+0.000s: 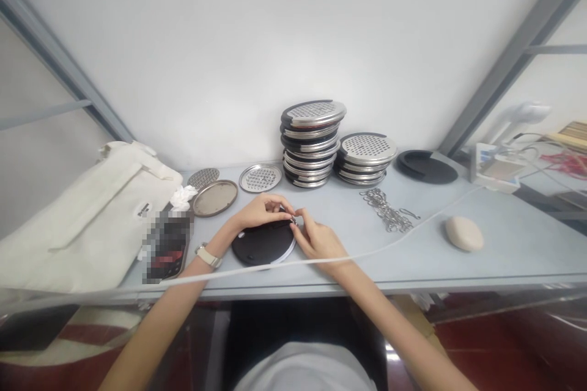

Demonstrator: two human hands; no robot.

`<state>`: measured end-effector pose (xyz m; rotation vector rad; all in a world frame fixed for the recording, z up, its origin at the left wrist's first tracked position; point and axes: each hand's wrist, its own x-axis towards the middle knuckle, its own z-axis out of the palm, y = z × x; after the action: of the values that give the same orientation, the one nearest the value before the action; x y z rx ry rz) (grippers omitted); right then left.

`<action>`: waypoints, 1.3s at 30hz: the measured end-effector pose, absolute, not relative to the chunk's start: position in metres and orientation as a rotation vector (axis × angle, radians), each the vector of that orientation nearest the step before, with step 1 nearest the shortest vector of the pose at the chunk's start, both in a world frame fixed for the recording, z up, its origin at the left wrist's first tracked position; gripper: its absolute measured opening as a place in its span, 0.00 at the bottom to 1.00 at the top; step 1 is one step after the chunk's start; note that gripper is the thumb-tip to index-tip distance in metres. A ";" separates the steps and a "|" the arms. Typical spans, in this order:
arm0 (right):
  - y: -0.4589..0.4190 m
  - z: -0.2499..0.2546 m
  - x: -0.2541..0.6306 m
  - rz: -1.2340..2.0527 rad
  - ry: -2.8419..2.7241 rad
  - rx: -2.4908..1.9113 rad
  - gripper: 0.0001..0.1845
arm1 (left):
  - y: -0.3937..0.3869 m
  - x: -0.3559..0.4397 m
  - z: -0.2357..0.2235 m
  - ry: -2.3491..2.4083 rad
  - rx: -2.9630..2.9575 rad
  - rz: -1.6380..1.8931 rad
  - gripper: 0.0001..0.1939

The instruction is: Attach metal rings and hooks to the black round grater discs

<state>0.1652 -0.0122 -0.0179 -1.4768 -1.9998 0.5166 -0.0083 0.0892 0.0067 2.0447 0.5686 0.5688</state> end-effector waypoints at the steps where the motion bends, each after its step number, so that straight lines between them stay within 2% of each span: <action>1: -0.012 -0.018 0.165 0.509 -2.014 -1.461 0.16 | 0.089 -0.008 0.007 0.569 2.030 0.572 0.16; 13: -0.011 -0.022 0.167 0.469 -1.984 -1.450 0.07 | 0.091 -0.010 0.010 0.561 1.973 0.657 0.16; 23: -0.013 -0.018 0.165 0.424 -1.958 -1.396 0.11 | 0.089 -0.010 0.011 0.554 1.947 0.633 0.17; 30: -0.010 -0.020 0.165 0.316 -1.967 -1.358 0.08 | 0.091 -0.011 0.011 0.538 1.948 0.658 0.15; 39: -0.007 -0.022 0.165 0.326 -1.998 -1.388 0.12 | 0.095 -0.014 0.006 0.607 2.084 0.596 0.15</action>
<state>0.1652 -0.0075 -0.0216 -1.3882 -1.9975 0.3265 -0.0139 0.0955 0.0059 2.0841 0.6065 0.5957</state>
